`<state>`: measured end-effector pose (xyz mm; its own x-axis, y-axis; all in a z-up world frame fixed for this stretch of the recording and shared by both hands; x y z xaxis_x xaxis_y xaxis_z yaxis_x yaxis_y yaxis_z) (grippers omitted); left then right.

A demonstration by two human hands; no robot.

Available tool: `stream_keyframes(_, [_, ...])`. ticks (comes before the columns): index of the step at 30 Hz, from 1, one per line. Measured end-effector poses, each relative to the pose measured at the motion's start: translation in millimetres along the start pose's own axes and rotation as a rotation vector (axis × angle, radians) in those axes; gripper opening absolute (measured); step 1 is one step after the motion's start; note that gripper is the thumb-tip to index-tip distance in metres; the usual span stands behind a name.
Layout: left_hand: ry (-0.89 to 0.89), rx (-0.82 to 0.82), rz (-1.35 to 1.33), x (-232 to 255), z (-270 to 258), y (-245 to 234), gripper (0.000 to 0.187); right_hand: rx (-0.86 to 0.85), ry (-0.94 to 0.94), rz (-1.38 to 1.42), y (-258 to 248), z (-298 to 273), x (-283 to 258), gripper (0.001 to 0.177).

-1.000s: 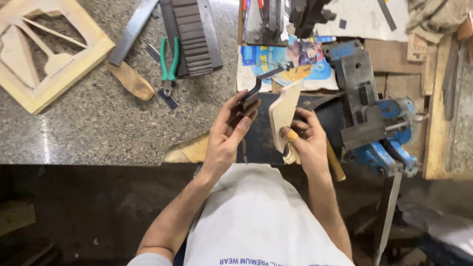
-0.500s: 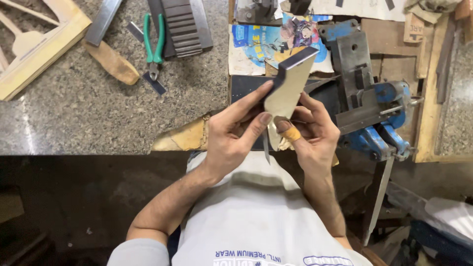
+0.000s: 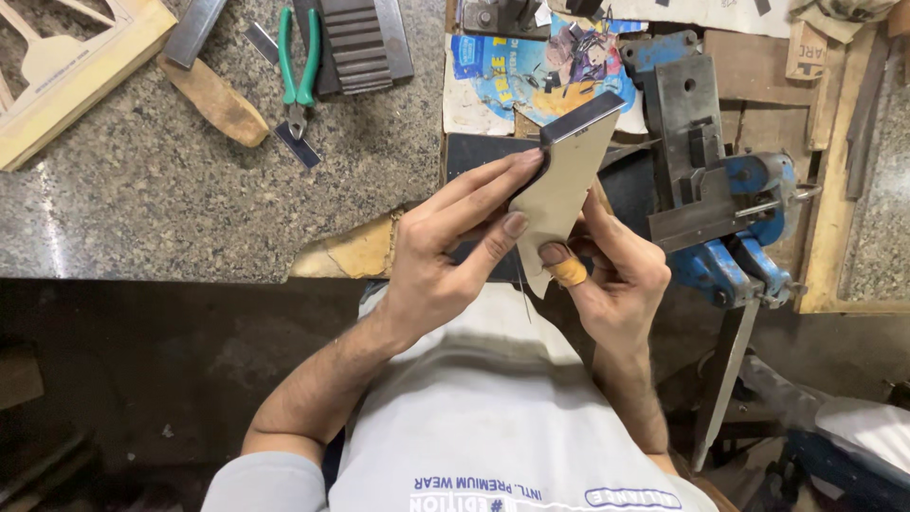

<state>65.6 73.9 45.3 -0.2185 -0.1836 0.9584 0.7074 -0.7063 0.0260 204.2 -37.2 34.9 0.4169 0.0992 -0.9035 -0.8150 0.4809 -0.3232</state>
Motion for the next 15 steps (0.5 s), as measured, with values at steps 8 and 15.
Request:
stream_keyframes(8, [-0.002, -0.039, 0.054, 4, 0, 4, 0.04, 0.014, 0.016, 0.007, -11, -8, 4, 0.065])
stream_keyframes(15, [-0.004, -0.084, 0.036, 5, 0, 9, 0.044, -0.015, -0.05, -0.038, -16, -7, 0, 0.066])
Point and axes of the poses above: each hand's wrist, its own z-axis towards the middle knuckle, its own y-axis out of the palm, x = y × z, the point moved 10 cm from there along z, towards the middle knuckle, and after that the axes turned 1 degree about -x, right-handed, at the moved point
